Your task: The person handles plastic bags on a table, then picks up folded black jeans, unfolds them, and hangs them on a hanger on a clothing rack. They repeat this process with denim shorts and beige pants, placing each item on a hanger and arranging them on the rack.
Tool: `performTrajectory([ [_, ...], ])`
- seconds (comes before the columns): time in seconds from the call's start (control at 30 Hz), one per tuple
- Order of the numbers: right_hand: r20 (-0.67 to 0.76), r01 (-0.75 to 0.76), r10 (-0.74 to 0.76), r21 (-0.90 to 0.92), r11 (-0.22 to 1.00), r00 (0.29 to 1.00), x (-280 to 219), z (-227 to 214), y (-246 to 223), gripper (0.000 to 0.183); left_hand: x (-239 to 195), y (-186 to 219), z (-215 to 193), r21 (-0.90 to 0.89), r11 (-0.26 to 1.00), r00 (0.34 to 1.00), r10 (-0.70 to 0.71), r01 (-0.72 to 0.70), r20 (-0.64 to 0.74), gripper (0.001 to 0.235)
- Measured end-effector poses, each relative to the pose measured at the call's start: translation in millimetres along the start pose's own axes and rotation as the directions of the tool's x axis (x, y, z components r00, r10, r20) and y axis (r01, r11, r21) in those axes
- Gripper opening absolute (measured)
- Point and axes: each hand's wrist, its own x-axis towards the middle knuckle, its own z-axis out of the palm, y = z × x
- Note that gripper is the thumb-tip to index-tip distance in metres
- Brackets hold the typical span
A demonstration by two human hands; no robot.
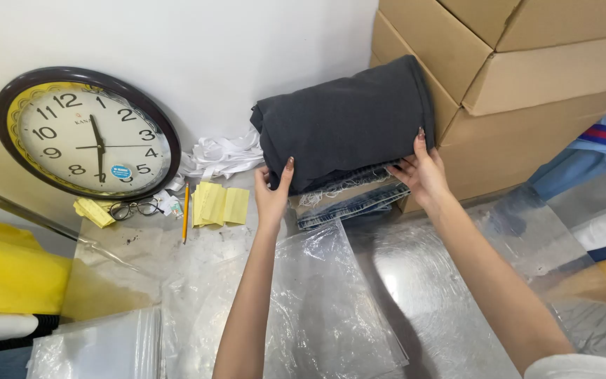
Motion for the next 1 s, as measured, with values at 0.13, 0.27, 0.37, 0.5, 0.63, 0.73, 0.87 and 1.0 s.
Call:
performTrajectory([
  [0.13,0.031,-0.012,0.012,0.005,1.0,0.999,-17,4,-7,0.091,5,10,-3,0.001,1.0,1.0,0.02,-0.02,-0.022,0.074],
  [0.27,0.035,-0.025,0.024,0.026,0.999,0.999,-13,2,-3,0.088,9,11,8,0.049,0.997,0.997,0.066,-0.063,-0.045,0.076],
  [0.37,0.044,-0.026,0.024,0.049,0.998,0.999,5,-10,17,0.086,6,-2,17,0.03,0.996,0.994,0.087,-0.085,-0.062,0.072],
  [0.5,0.034,-0.035,0.032,0.11,0.993,0.999,6,-7,25,0.09,-10,4,16,-0.011,0.998,0.997,0.057,-0.058,-0.051,0.073],
  [0.63,0.049,-0.069,0.064,0.119,0.99,0.997,-12,-1,7,0.096,-7,5,11,0.013,0.999,0.998,0.051,-0.051,-0.024,0.071],
  [0.73,0.051,-0.083,0.08,0.059,0.995,0.996,-36,10,-12,0.098,-12,12,6,-0.001,0.999,0.999,0.042,-0.042,-0.024,0.067],
  [0.87,-0.032,-0.118,0.118,0.011,0.993,0.992,-45,8,-23,0.107,-12,22,-1,0.062,0.998,1.0,0.029,-0.029,-0.002,0.073],
  [1.0,-0.077,-0.147,0.148,0.013,0.989,0.986,-38,-8,-19,0.104,-7,24,-5,0.134,0.991,1.0,-0.007,0.004,0.018,0.09],
])
